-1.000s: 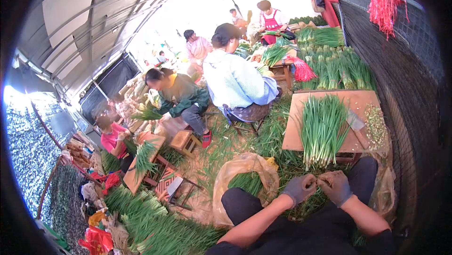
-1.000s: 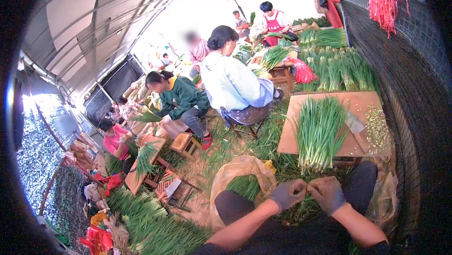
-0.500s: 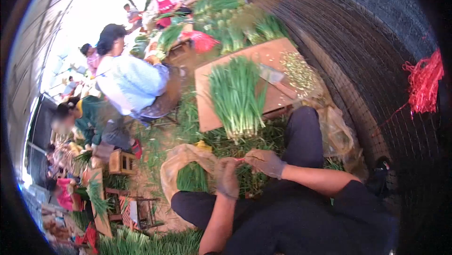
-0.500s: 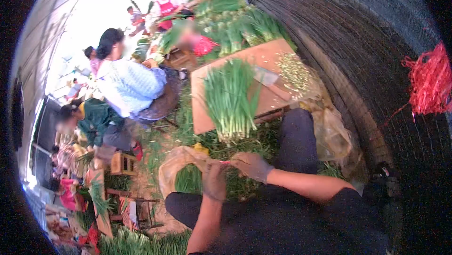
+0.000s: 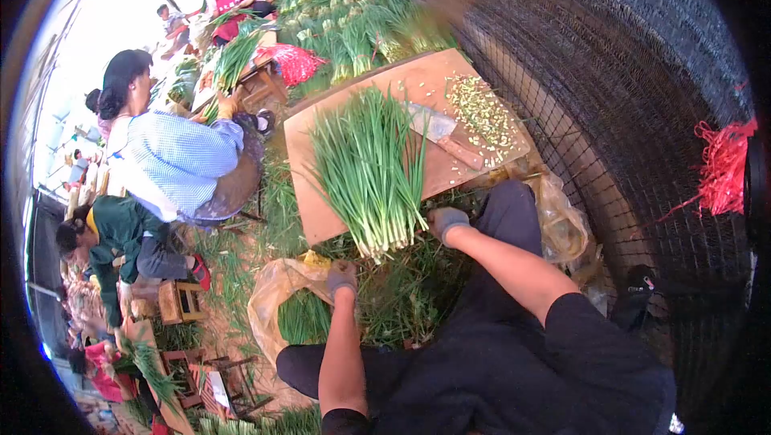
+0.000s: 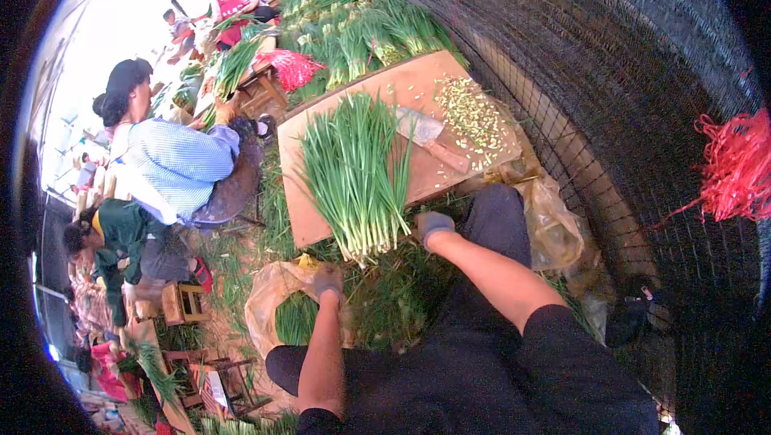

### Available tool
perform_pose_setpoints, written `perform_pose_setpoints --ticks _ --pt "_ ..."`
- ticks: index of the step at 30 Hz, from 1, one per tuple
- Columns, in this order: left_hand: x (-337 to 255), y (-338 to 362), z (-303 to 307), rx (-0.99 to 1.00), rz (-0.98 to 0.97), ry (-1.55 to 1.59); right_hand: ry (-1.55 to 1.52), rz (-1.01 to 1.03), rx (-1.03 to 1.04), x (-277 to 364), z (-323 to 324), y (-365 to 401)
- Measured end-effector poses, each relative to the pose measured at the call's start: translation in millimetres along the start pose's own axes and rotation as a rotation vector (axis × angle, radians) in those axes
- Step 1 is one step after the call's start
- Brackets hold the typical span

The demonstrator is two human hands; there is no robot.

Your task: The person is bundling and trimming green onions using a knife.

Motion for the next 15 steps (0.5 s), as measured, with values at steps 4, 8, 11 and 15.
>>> perform_pose_setpoints --ticks 4,8,11,15 --pt "-45.9 -10.0 36.3 -0.259 0.042 0.139 -0.006 0.057 -0.086 22.9 61.2 10.9" --pt "-61.7 -16.1 51.0 -0.334 -0.012 0.212 0.036 0.218 -0.181 25.4 72.5 0.5" --pt "-80.2 -29.2 56.1 -0.250 -0.059 -0.002 0.108 0.310 -0.237 44.1 108.4 0.1" --pt "-58.4 -24.0 88.3 -0.167 -0.050 0.200 0.099 0.381 -0.056 54.8 58.5 -26.9"
Point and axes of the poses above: each hand's wrist, its own y-axis away from the middle knuckle, its own z-axis out of the back of the hand, x = y × z, the point moved 1 cm from there along -y, towards the middle knuckle, and after that the axes turned 12 degrees about -y, right-handed, at the moved point
